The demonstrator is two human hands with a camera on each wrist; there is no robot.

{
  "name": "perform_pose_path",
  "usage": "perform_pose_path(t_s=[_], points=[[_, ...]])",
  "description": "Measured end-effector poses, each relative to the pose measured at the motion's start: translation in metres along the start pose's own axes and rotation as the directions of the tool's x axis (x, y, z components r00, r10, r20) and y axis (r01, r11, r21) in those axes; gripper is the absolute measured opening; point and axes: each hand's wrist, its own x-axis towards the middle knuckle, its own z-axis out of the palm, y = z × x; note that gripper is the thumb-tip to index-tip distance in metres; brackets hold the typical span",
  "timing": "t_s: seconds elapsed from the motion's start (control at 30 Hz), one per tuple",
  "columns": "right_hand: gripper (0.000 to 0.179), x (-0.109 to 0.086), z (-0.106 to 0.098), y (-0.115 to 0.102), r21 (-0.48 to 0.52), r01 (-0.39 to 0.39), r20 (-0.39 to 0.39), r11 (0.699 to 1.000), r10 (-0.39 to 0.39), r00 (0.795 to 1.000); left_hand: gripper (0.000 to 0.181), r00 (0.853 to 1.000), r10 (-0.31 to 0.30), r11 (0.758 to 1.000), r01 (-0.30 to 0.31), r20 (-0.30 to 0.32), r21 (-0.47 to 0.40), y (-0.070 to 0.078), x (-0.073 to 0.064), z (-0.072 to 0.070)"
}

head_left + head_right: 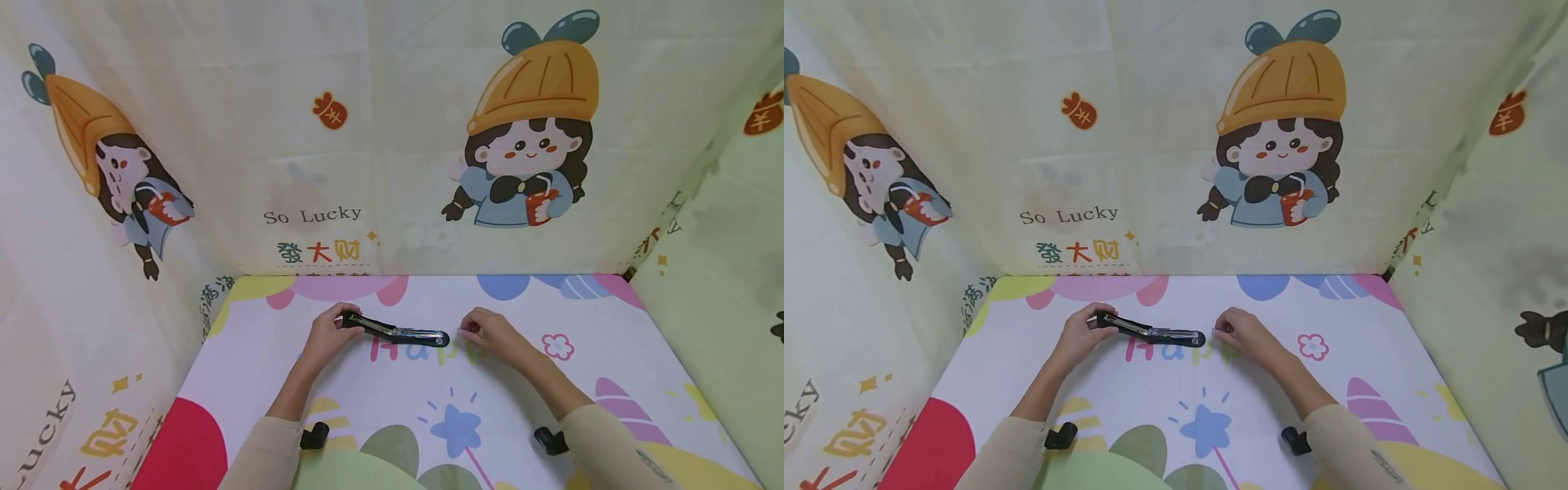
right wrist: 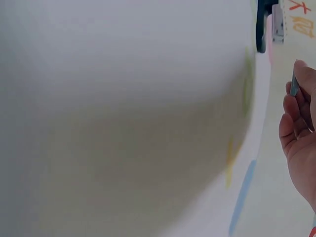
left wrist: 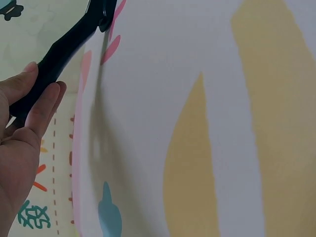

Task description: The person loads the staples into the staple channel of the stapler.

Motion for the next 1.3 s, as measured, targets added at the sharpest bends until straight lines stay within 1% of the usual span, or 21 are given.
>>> perform_pose_path(t_s=[0.03, 0.27, 0.5, 0.6, 0.8, 0.93, 1.1, 1.3], points=[[0.011, 0.003, 0.001, -0.002, 0.006, -0.001, 0.007, 1.000, 0.001, 1.000, 0.037, 1.000, -0.001, 1.000, 0.001, -0.001, 0.001, 0.000, 0.000, 0.000], [0.011, 0.020, 0.006, -0.018, 0.024, 0.063, 0.024, 0.998, -0.064, 0.998, 0.036, 1.000, 0.005, 1.000, -0.005, -0.006, 0.008, 0.001, 0.001, -0.001], [0.009, 0.032, 0.012, -0.033, 0.036, 0.052, 0.075, 0.998, -0.054, 0.996, 0.037, 1.000, 0.002, 1.000, -0.002, -0.007, 0.022, 0.002, 0.002, 0.001], [0.009, 0.037, 0.016, -0.037, 0.022, 0.057, 0.103, 0.998, -0.059, 0.993, 0.037, 1.000, 0.000, 1.000, 0.000, -0.008, 0.027, 0.002, 0.002, 0.001], [0.010, 0.047, 0.024, -0.043, -0.042, 0.092, 0.151, 0.995, -0.085, 0.985, 0.038, 1.000, -0.003, 1.000, 0.004, -0.010, 0.029, 0.004, 0.001, 0.000], [0.012, 0.052, 0.029, -0.050, -0.054, 0.104, 0.182, 0.993, -0.093, 0.979, 0.038, 1.000, -0.004, 0.999, 0.005, -0.010, 0.035, 0.004, 0.000, 0.000], [0.012, 0.057, 0.033, -0.055, -0.064, 0.126, 0.201, 0.990, -0.110, 0.973, 0.039, 1.000, -0.002, 0.999, 0.002, -0.007, 0.037, 0.003, 0.001, 0.000], [0.014, 0.060, 0.042, -0.056, -0.102, 0.127, 0.217, 0.987, -0.103, 0.971, 0.038, 1.000, -0.001, 0.999, 0.002, -0.011, 0.051, 0.004, 0.000, 0.000]])
